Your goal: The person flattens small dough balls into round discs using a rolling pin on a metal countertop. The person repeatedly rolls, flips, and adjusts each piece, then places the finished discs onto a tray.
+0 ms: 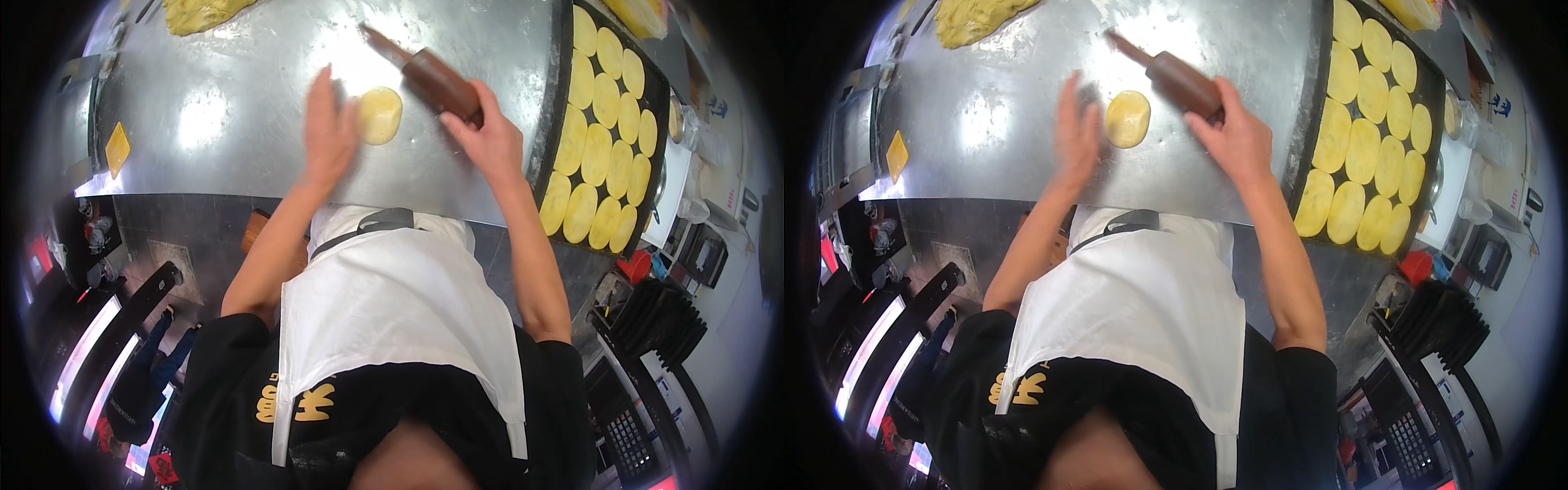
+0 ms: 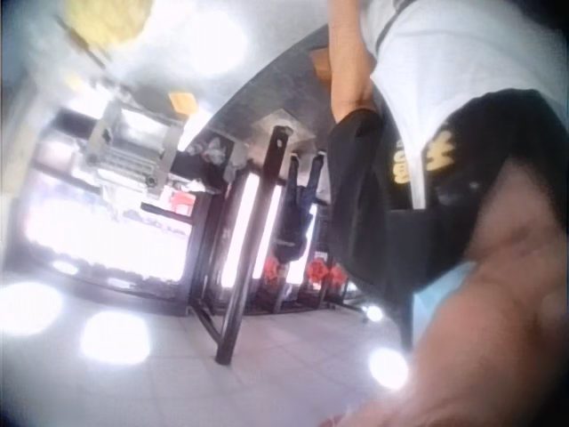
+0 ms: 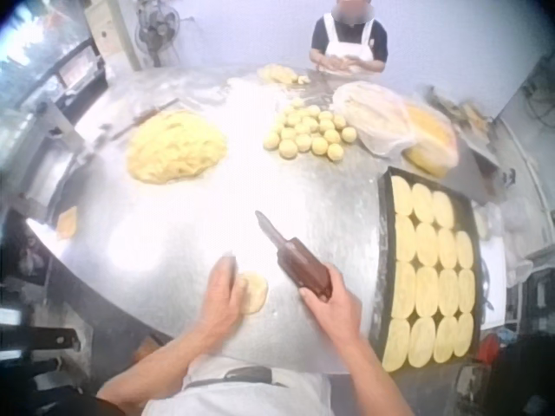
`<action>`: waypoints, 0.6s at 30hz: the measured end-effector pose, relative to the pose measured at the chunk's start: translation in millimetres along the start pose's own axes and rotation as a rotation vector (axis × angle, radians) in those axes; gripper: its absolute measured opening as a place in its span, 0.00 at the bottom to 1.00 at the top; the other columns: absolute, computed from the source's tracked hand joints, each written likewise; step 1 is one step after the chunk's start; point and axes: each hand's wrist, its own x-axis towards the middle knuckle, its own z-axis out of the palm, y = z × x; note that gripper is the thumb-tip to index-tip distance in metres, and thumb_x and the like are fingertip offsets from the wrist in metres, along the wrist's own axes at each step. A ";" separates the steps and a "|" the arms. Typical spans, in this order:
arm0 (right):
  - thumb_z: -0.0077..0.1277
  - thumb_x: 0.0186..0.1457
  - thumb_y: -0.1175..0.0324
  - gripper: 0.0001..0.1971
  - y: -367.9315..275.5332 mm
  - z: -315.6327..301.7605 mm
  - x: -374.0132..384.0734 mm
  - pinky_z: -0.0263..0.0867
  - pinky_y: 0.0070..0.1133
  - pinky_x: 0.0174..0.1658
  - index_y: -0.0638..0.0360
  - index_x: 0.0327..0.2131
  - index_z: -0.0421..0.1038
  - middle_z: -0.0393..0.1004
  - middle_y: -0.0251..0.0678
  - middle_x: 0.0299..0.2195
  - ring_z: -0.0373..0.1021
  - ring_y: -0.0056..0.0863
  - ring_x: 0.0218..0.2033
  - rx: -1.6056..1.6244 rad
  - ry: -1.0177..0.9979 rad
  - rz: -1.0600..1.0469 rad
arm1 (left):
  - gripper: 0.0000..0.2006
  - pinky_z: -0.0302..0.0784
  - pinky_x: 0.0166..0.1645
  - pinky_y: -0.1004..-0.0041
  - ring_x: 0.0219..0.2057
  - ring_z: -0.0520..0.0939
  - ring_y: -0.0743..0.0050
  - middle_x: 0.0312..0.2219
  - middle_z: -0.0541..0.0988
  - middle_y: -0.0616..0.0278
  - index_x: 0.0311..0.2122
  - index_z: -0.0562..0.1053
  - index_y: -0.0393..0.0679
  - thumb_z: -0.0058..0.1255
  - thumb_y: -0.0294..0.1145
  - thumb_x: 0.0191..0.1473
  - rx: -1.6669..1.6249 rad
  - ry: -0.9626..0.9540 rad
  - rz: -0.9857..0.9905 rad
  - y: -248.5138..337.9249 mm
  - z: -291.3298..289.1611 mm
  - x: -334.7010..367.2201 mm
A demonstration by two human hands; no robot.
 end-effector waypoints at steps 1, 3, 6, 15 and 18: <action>0.66 0.56 0.46 0.36 -8.4 -4.2 -5.3 0.76 0.30 0.40 0.42 0.65 0.68 0.85 0.37 0.38 0.82 0.41 0.37 -0.043 -0.073 -0.125 | 0.22 0.64 0.68 0.55 0.66 0.69 0.46 0.63 0.71 0.45 0.62 0.70 0.36 0.45 0.41 0.72 0.095 0.021 0.040 0.9 -24.7 7.6; 0.67 0.56 0.46 0.36 -20.9 -5.3 -14.5 0.77 0.30 0.41 0.41 0.66 0.68 0.85 0.37 0.41 0.82 0.40 0.37 -0.130 -0.222 -0.368 | 0.18 0.74 0.58 0.55 0.55 0.79 0.47 0.52 0.80 0.46 0.49 0.80 0.36 0.47 0.41 0.71 0.284 0.056 0.118 -2.9 -64.6 17.3; 0.52 0.61 0.36 0.30 -29.8 28.1 25.5 0.76 0.37 0.43 0.41 0.59 0.74 0.85 0.41 0.39 0.82 0.45 0.40 -0.273 -0.291 -0.312 | 0.18 0.77 0.36 0.55 0.29 0.80 0.50 0.24 0.80 0.53 0.28 0.80 0.39 0.50 0.40 0.66 0.565 -0.159 0.205 -56.2 -35.3 24.2; 0.44 0.66 0.34 0.29 -30.5 44.6 115.3 0.74 0.34 0.51 0.40 0.57 0.77 0.86 0.38 0.41 0.82 0.43 0.43 -0.082 -0.103 -0.095 | 0.28 0.78 0.34 0.53 0.31 0.84 0.42 0.24 0.82 0.52 0.22 0.78 0.44 0.43 0.52 0.69 0.681 -0.278 0.101 -69.6 -8.8 120.8; 0.51 0.60 0.30 0.33 -17.9 56.2 55.9 0.76 0.35 0.47 0.44 0.56 0.78 0.86 0.37 0.39 0.83 0.44 0.41 -0.157 -0.065 -0.265 | 0.21 0.70 0.29 0.55 0.22 0.76 0.50 0.19 0.76 0.57 0.16 0.75 0.46 0.55 0.42 0.60 0.533 0.064 0.387 -69.9 -11.5 65.3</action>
